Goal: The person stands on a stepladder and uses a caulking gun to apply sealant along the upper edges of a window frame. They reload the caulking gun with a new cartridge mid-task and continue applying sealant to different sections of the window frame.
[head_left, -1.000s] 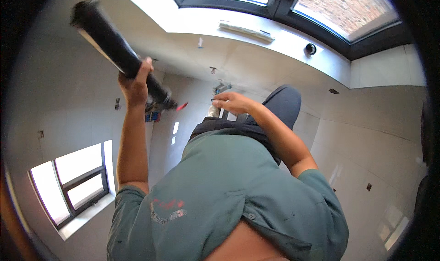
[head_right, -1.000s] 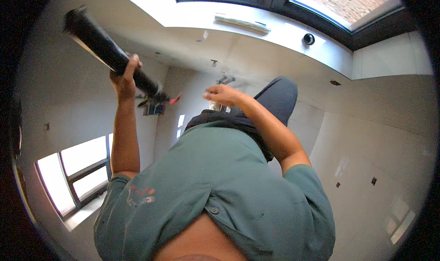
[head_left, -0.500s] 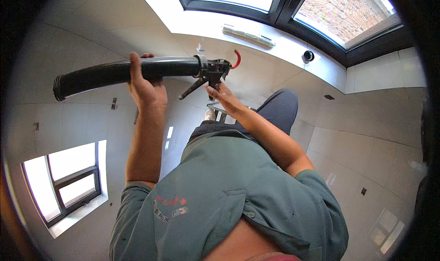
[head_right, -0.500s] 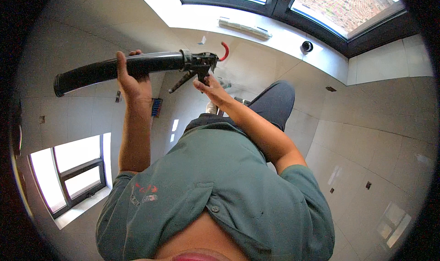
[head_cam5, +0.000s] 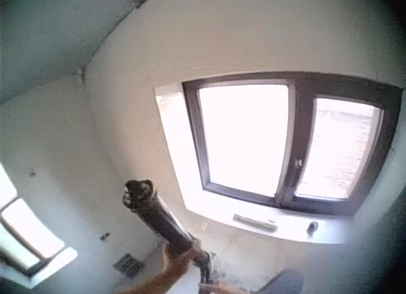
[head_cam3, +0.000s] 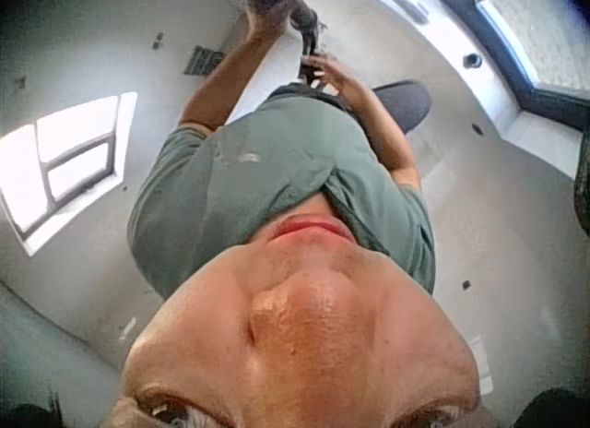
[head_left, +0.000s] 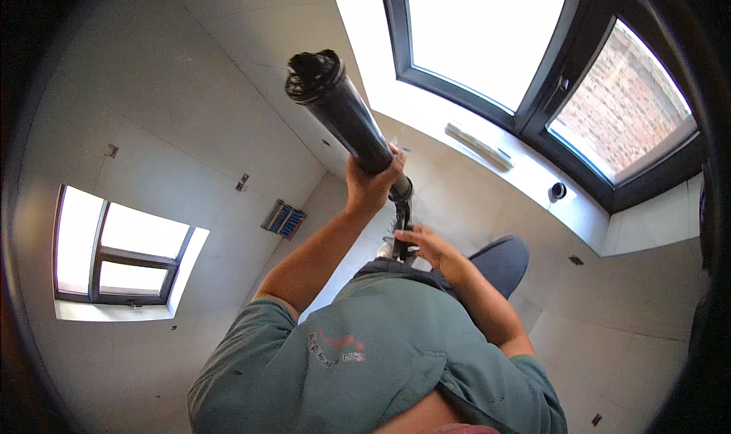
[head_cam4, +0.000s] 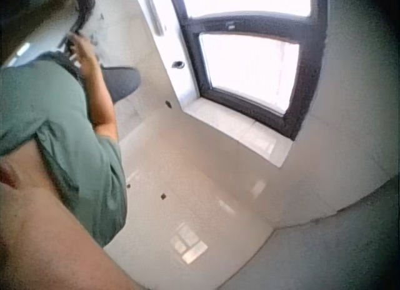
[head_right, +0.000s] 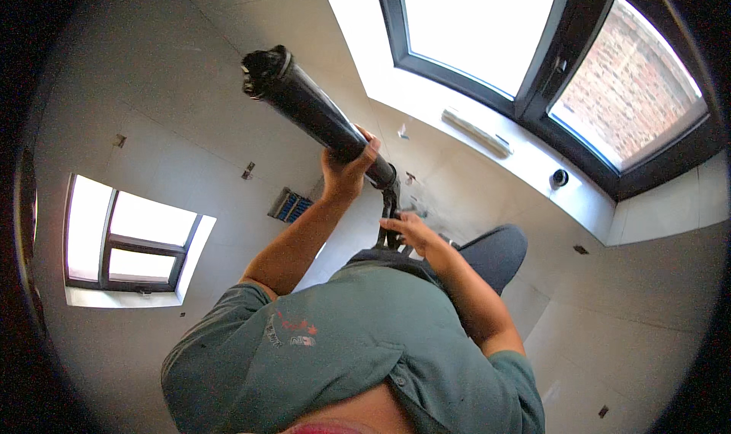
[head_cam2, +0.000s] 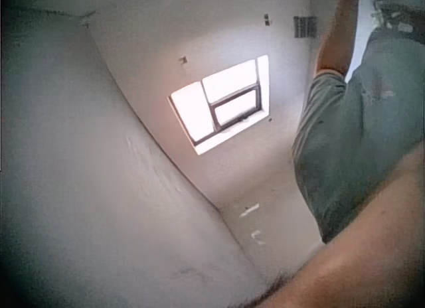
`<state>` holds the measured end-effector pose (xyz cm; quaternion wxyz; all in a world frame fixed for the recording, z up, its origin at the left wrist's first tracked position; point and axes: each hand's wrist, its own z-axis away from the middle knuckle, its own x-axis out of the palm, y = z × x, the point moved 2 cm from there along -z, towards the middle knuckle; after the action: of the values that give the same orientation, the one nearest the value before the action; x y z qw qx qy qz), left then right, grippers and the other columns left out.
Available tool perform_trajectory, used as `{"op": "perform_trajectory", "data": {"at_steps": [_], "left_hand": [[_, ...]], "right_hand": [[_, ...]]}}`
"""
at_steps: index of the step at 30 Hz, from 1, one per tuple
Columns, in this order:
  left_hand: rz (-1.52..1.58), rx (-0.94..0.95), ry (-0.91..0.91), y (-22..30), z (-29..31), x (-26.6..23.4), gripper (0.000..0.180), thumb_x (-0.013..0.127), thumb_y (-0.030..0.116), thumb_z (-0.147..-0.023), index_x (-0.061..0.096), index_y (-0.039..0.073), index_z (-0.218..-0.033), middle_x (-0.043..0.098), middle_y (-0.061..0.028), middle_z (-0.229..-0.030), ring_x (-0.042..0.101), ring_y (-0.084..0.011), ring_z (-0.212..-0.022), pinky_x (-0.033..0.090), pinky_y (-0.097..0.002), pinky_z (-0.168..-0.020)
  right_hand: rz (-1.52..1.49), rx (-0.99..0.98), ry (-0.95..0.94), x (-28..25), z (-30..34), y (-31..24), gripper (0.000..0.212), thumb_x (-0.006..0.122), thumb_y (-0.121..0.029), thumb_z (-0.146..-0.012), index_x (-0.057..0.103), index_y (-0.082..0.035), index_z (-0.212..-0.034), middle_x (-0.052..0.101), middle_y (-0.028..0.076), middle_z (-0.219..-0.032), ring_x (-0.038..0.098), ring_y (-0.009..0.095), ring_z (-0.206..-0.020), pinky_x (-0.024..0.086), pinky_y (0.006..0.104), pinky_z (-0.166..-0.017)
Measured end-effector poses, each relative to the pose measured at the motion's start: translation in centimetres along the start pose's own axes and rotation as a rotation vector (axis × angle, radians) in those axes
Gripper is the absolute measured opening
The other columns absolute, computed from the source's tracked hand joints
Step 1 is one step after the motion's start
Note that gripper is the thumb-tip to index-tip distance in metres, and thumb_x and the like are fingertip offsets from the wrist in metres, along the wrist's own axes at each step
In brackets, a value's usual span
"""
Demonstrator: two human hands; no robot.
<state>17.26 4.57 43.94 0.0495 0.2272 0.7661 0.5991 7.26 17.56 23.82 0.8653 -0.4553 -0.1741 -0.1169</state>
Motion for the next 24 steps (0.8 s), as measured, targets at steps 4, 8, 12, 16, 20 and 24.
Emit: {"op": "perform_trajectory", "data": {"at_steps": [4,8,12,16,20,24], "left_hand": [[-0.026,-0.032,0.013,0.7,0.1,0.0,0.021,0.081,0.009,-0.086,0.064,0.008,-0.1,0.065,-0.0003,-0.091,0.063,-0.0114,-0.082,0.052,-0.0277,-0.078],[-0.065,-0.049,0.043,1.3,-0.3,0.0,0.019,0.08,0.01,-0.086,0.065,0.008,-0.096,0.065,-0.0001,-0.088,0.064,-0.0114,-0.079,0.053,-0.0283,-0.076],[-0.112,-0.057,0.006,1.5,-0.2,0.2,0.018,0.08,0.012,-0.086,0.065,0.008,-0.095,0.066,-0.0006,-0.087,0.064,-0.0108,-0.078,0.053,-0.0286,-0.074],[-0.126,-0.064,-0.07,1.2,0.1,0.8,0.021,0.08,0.012,-0.086,0.062,0.008,-0.097,0.065,0.0,-0.085,0.063,-0.0093,-0.076,0.052,-0.0278,-0.07],[-0.108,-0.101,-0.101,1.0,0.0,1.1,0.029,0.081,0.01,-0.085,0.058,0.005,-0.102,0.064,0.0004,-0.085,0.062,-0.0082,-0.073,0.053,-0.0265,-0.067],[-0.075,-0.065,-0.113,0.9,0.1,1.4,0.029,0.081,0.009,-0.085,0.057,0.005,-0.102,0.063,0.0003,-0.085,0.061,-0.008,-0.072,0.052,-0.0264,-0.065]], "right_hand": [[0.123,-0.213,0.059,1.0,-0.2,1.2,0.031,0.081,-0.028,-0.088,0.07,-0.002,-0.101,0.068,0.003,-0.087,0.062,0.014,-0.075,0.05,0.0307,-0.069],[0.116,-0.262,0.066,1.8,0.3,1.6,0.024,0.078,-0.019,-0.091,0.07,0.0,-0.102,0.07,0.004,-0.087,0.063,0.014,-0.076,0.051,0.0304,-0.071],[0.011,-0.147,0.038,1.7,0.5,1.2,0.027,0.078,-0.022,-0.091,0.07,0.0,-0.104,0.07,0.004,-0.092,0.063,0.013,-0.081,0.051,0.0288,-0.075],[0.046,-0.066,-0.004,1.6,0.7,1.6,0.031,0.081,-0.022,-0.09,0.069,-0.001,-0.108,0.07,0.004,-0.099,0.064,0.014,-0.09,0.051,0.0292,-0.081],[0.092,-0.267,-0.005,2.0,1.2,2.1,0.032,0.083,-0.018,-0.087,0.07,0.0,-0.111,0.071,0.004,-0.1,0.064,0.015,-0.091,0.051,0.0305,-0.084],[0.071,-0.204,-0.02,1.9,1.1,2.6,0.037,0.083,-0.03,-0.088,0.07,-0.002,-0.108,0.069,0.002,-0.097,0.062,0.013,-0.089,0.049,0.0281,-0.082]]}}
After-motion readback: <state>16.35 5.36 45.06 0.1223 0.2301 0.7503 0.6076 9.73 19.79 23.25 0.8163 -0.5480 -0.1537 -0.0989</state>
